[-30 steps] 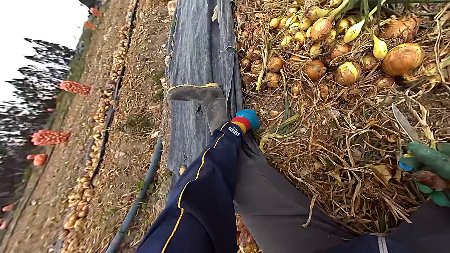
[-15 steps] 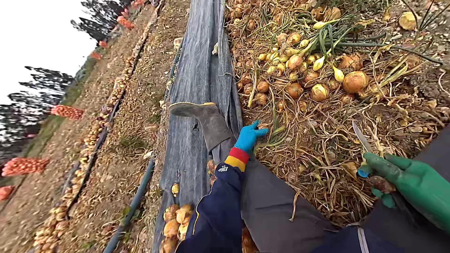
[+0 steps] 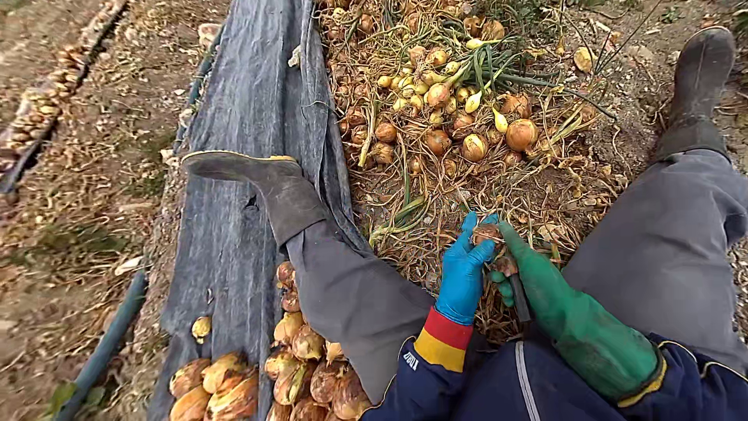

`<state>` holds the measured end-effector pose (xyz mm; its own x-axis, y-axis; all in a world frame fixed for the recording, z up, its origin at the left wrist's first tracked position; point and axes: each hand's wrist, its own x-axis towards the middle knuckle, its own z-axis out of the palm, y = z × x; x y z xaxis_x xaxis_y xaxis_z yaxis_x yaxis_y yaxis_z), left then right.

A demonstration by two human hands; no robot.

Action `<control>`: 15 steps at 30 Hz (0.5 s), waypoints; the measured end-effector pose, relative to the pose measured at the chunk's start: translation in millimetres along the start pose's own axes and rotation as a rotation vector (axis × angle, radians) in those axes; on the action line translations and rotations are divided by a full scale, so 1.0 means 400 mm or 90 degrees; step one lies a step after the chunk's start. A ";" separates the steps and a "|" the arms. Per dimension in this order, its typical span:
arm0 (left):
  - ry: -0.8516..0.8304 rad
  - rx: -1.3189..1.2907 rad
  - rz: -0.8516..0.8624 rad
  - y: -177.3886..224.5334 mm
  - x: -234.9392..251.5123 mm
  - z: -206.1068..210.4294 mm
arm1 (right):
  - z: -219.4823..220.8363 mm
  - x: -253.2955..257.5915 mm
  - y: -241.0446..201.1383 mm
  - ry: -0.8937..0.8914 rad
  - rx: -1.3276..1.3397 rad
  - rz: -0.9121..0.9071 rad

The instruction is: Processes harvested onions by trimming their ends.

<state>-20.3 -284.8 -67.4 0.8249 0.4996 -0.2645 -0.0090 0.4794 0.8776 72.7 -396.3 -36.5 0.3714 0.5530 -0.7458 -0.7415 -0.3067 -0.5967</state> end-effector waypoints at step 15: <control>0.099 0.155 0.027 0.049 -0.016 0.001 | -0.001 0.019 0.002 -0.070 0.033 0.020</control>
<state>-25.4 -278.8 -48.5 0.7296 0.6292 -0.2679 0.1109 0.2777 0.9543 75.1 -392.7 -42.7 0.2861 0.6262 -0.7253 -0.7812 -0.2859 -0.5549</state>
